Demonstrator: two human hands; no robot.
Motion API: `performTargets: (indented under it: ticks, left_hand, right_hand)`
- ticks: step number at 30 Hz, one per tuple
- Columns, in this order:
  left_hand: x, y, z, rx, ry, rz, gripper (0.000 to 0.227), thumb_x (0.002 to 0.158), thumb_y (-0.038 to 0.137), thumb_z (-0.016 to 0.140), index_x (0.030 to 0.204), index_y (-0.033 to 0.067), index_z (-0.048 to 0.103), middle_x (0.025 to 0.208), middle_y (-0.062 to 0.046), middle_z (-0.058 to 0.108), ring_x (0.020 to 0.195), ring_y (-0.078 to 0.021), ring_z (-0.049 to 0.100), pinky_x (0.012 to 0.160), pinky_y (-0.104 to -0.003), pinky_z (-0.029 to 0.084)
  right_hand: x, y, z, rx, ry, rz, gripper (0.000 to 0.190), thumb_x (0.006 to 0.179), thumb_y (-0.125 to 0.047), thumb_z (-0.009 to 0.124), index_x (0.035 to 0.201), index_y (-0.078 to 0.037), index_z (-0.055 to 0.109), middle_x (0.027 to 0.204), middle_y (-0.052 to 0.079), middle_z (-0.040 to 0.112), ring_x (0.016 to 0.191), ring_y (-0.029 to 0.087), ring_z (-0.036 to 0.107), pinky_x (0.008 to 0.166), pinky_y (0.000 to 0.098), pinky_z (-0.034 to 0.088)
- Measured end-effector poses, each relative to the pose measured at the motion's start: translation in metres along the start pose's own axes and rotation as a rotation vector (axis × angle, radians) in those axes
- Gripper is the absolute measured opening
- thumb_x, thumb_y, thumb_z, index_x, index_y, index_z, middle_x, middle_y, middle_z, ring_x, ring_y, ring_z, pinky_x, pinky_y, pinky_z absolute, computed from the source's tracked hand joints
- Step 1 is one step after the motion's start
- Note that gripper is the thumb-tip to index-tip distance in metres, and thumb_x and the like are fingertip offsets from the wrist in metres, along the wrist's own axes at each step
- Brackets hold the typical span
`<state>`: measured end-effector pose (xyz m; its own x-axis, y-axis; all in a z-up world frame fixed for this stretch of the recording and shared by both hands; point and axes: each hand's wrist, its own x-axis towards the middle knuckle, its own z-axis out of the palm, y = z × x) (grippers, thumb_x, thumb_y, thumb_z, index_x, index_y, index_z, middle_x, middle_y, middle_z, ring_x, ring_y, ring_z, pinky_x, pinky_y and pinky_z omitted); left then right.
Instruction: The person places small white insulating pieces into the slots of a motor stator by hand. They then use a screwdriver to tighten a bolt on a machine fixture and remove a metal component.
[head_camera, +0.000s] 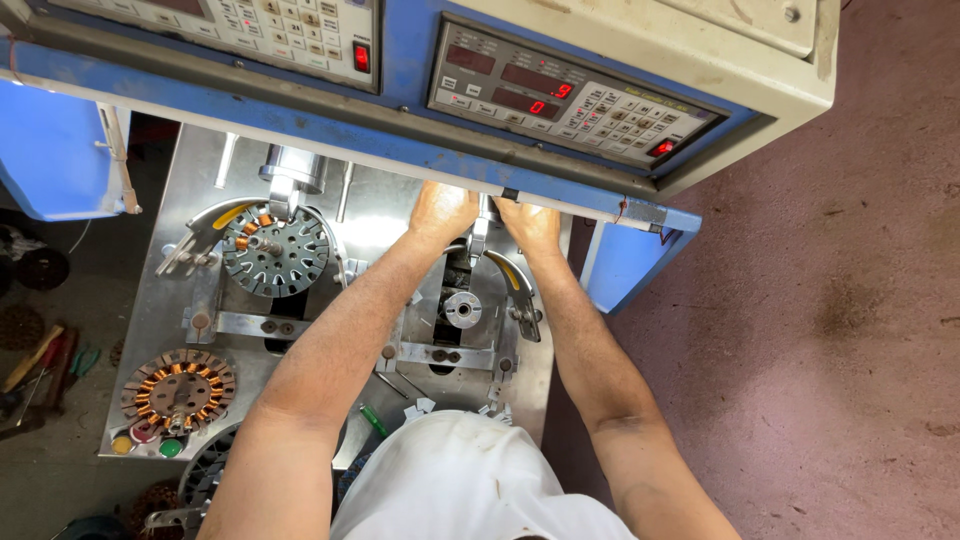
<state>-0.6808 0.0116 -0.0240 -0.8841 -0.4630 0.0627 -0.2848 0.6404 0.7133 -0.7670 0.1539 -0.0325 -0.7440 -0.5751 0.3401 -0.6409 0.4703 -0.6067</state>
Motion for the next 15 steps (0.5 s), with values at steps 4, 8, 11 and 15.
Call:
performTargets:
  ticks: [4,8,11,15]
  left_hand:
    - [-0.005,0.003,-0.002,-0.059,0.078,-0.014,0.025,0.093,0.015,0.058,0.107,-0.001,0.071,0.104,-0.025,0.072,0.099,-0.044,0.067,0.087,-0.053,0.054]
    - [-0.003,0.006,-0.006,-0.066,0.025,-0.067,0.025,0.091,0.014,0.058,0.107,0.0008,0.071,0.103,-0.025,0.072,0.097,-0.0442,0.068,0.084,-0.053,0.055]
    - [0.0,0.005,-0.006,-0.057,-0.001,-0.06,0.024,0.092,0.014,0.058,0.106,0.0012,0.072,0.103,-0.025,0.073,0.098,-0.0439,0.068,0.085,-0.052,0.056]
    - [0.001,0.0,-0.005,-0.053,-0.001,-0.038,0.024,0.094,0.015,0.057,0.106,0.0006,0.072,0.102,-0.026,0.072,0.098,-0.0442,0.068,0.087,-0.052,0.055]
  right_hand:
    - [0.004,-0.02,-0.002,0.082,0.015,0.079,0.037,0.086,-0.032,0.078,0.105,0.0,0.072,0.094,0.018,0.074,0.083,0.035,0.072,0.075,0.045,0.058]
    - [0.002,-0.027,-0.001,0.068,0.051,0.12,0.038,0.082,-0.033,0.08,0.1,-0.001,0.074,0.088,0.016,0.075,0.079,0.034,0.072,0.073,0.0443,0.058]
    - [0.0,-0.028,-0.002,0.117,0.027,0.124,0.036,0.081,-0.032,0.08,0.1,-0.001,0.075,0.087,0.015,0.076,0.078,0.032,0.073,0.074,0.0429,0.059]
    - [-0.001,-0.029,-0.002,0.129,0.049,0.114,0.035,0.082,-0.031,0.082,0.099,-0.002,0.075,0.086,0.014,0.077,0.078,0.03,0.075,0.074,0.0419,0.059]
